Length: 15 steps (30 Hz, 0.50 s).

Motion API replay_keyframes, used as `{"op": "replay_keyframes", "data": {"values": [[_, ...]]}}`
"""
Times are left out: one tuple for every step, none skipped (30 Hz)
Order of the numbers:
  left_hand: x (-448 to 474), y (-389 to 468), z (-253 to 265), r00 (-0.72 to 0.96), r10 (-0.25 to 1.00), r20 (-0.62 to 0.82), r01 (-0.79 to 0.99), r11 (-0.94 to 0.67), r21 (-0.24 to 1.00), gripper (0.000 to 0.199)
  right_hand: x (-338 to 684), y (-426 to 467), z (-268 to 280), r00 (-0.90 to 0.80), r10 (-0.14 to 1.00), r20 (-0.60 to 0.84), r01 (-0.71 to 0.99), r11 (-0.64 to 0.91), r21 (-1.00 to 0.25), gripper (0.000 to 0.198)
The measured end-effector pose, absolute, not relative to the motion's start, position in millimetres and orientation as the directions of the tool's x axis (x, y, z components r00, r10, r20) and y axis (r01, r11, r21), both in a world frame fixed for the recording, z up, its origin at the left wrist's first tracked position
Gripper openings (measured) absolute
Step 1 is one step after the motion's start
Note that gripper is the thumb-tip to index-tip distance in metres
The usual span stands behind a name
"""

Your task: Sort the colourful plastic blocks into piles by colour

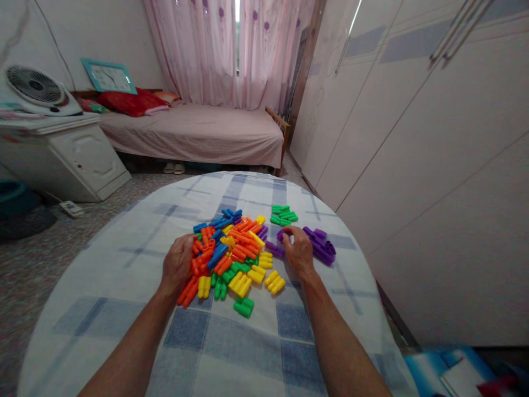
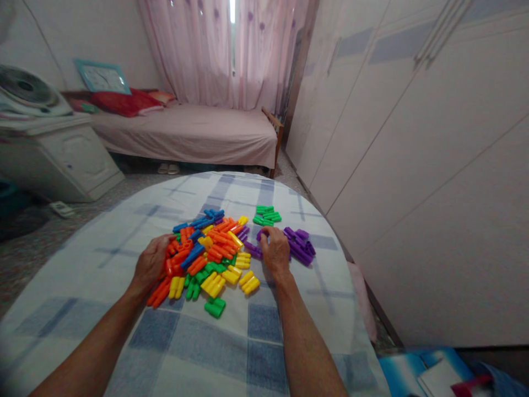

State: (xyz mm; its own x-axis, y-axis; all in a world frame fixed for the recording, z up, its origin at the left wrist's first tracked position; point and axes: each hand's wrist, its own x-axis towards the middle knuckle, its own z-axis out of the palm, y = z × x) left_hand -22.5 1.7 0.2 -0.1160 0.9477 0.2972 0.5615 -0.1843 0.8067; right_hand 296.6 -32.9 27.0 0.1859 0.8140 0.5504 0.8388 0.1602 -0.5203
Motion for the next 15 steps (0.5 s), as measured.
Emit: {"op": "replay_keyframes", "data": {"values": [[-22, 2, 1, -0.118, 0.948, 0.296, 0.558, -0.183, 0.809, 0.047, 305, -34, 29, 0.232, 0.782, 0.579, 0.840, 0.139, -0.524, 0.021], [-22, 2, 1, -0.121, 0.948, 0.295, 0.555, -0.182, 0.812, 0.047, 315, -35, 30, 0.284, 0.747, 0.602, 0.842, 0.106, -0.529, 0.022], [-22, 2, 2, -0.123, 0.948, 0.294, 0.554, -0.180, 0.813, 0.047, 326, -36, 31, 0.335, 0.712, 0.616, 0.844, 0.064, -0.533, 0.023], [-22, 2, 2, -0.124, 0.948, 0.291, 0.554, -0.177, 0.813, 0.047, 337, -37, 31, 0.383, 0.683, 0.622, 0.843, 0.017, -0.537, 0.024], [-22, 3, 1, -0.125, 0.949, 0.291, 0.555, -0.176, 0.813, 0.047, 346, -38, 31, 0.423, 0.662, 0.619, 0.840, -0.030, -0.542, 0.025], [-22, 3, 0, -0.124, 0.949, 0.291, 0.554, -0.177, 0.814, 0.046, 355, -39, 30, 0.455, 0.649, 0.610, 0.835, -0.072, -0.546, 0.026], [-22, 4, -1, -0.124, 0.949, 0.292, 0.551, -0.179, 0.815, 0.046, 362, -40, 29, 0.478, 0.644, 0.597, 0.829, -0.105, -0.550, 0.027], [-23, 4, -2, -0.123, 0.948, 0.294, 0.547, -0.183, 0.817, 0.046, 366, -41, 28, 0.494, 0.645, 0.583, 0.823, -0.132, -0.552, 0.027], [-23, 4, -2, -0.122, 0.946, 0.299, 0.542, -0.189, 0.819, 0.046, 370, -42, 26, 0.503, 0.650, 0.569, 0.820, -0.152, -0.551, 0.027], [-24, 5, -3, -0.119, 0.944, 0.306, 0.537, -0.198, 0.820, 0.045, 371, -43, 25, 0.507, 0.657, 0.558, 0.819, -0.167, -0.549, 0.028], [-24, 5, -4, -0.118, 0.943, 0.313, 0.533, -0.206, 0.821, 0.045, 372, -43, 24, 0.507, 0.664, 0.550, 0.821, -0.179, -0.541, 0.028], [-24, 5, -5, -0.116, 0.941, 0.317, 0.531, -0.211, 0.821, 0.045, 372, -44, 24, 0.507, 0.666, 0.548, 0.826, -0.193, -0.530, 0.028], [-24, 5, -5, -0.116, 0.941, 0.319, 0.530, -0.213, 0.821, 0.045, 372, -44, 24, 0.507, 0.661, 0.553, 0.832, -0.208, -0.514, 0.028], [-24, 5, -5, -0.118, 0.941, 0.318, 0.530, -0.211, 0.821, 0.045, 371, -44, 24, 0.508, 0.650, 0.565, 0.839, -0.224, -0.496, 0.028], [-24, 5, -5, -0.121, 0.941, 0.315, 0.532, -0.207, 0.821, 0.045, 369, -45, 25, 0.507, 0.634, 0.584, 0.846, -0.237, -0.477, 0.028]]}}
